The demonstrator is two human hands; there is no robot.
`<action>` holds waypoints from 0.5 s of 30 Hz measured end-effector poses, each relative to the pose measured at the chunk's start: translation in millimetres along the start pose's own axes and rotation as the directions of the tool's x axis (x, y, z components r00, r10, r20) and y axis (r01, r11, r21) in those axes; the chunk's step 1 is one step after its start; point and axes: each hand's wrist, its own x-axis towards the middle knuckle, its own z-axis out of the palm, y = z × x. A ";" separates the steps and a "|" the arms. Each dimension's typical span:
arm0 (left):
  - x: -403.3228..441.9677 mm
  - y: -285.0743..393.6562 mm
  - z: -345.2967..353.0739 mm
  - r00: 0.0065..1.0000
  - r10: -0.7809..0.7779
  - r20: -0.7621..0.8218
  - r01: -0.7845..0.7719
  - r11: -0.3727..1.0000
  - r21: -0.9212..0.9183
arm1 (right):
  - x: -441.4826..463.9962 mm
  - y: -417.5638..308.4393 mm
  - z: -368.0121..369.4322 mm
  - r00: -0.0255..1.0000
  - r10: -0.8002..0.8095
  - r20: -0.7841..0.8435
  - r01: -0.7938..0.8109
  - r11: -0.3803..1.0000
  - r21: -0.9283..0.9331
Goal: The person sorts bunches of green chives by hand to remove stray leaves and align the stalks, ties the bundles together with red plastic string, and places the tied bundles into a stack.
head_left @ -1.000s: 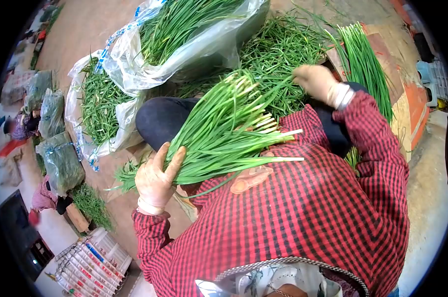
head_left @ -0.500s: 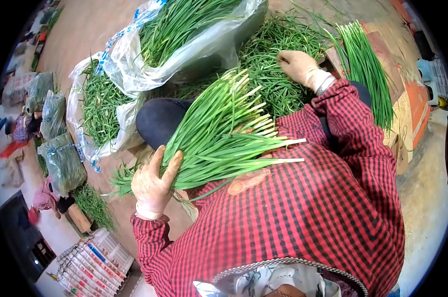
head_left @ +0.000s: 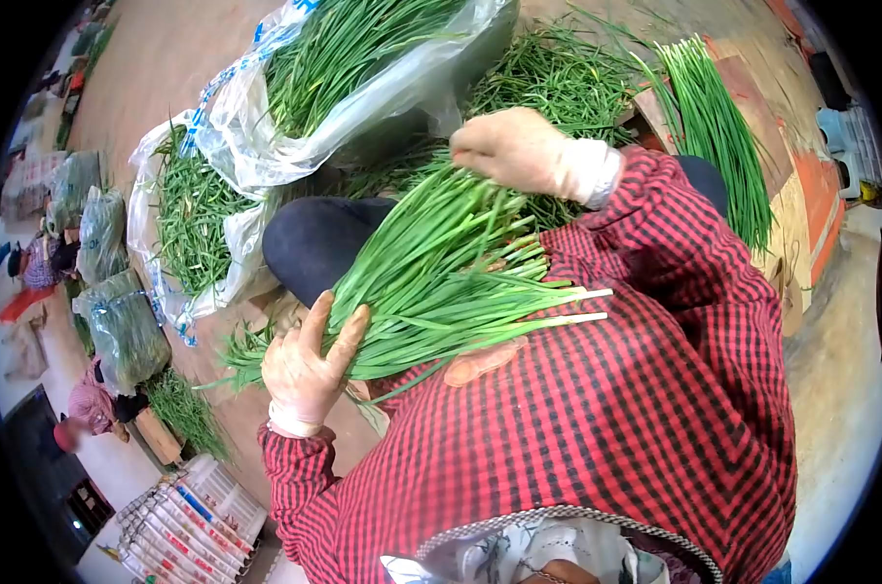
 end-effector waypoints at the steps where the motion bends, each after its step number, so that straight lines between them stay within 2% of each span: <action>1: -1.6 -0.5 1.0 1.000 -0.003 0.002 0.003 1.000 -0.003 | -8.1 9.4 -0.4 0.998 0.041 -0.051 -0.042 0.999 -0.012; 3: -3.1 -1.3 5.0 1.000 -0.019 -0.021 0.018 0.999 -0.037 | -21.4 38.5 -7.6 0.979 0.203 0.012 -0.203 0.979 0.003; 4: -3.0 -1.8 7.7 0.999 -0.020 -0.025 0.019 0.999 -0.041 | -27.8 49.2 -13.5 0.948 0.314 0.041 -0.311 0.948 -0.071; 5: -2.3 -3.4 9.9 0.999 -0.004 -0.054 0.003 1.000 -0.029 | -33.6 66.6 -13.4 0.900 0.435 0.041 -0.432 0.900 -0.062; 7: 2.1 -5.2 12.3 0.995 0.020 -0.093 -0.021 1.000 -0.014 | -34.8 73.3 -22.6 0.880 0.457 0.129 -0.472 0.872 0.131; 9: 5.2 -4.0 12.5 0.996 0.033 -0.085 -0.034 0.999 -0.007 | -28.7 60.6 -7.4 0.944 0.331 0.003 -0.302 0.860 0.412; 10: 6.7 -3.8 12.1 0.996 0.039 -0.084 -0.040 0.999 -0.007 | -23.0 42.0 -16.3 0.956 0.269 0.119 -0.293 0.842 0.452; 11: 8.4 -3.7 11.7 0.995 0.041 -0.090 -0.043 0.999 -0.014 | -15.9 29.7 -14.6 0.947 0.254 0.196 -0.317 0.838 0.443; 13: 9.8 -3.6 11.0 0.995 0.043 -0.092 -0.045 0.999 -0.020 | -4.3 19.9 -1.9 0.975 0.179 0.130 -0.206 0.949 0.239; 14: 9.7 -3.4 11.2 0.993 0.040 -0.113 -0.044 0.999 -0.026 | -2.1 15.0 0.1 0.975 0.208 0.075 -0.216 0.967 0.132; 15: 8.2 -3.0 10.9 0.991 0.035 -0.133 -0.039 0.999 -0.033 | -2.4 14.4 1.6 0.976 0.205 0.077 -0.213 0.968 0.135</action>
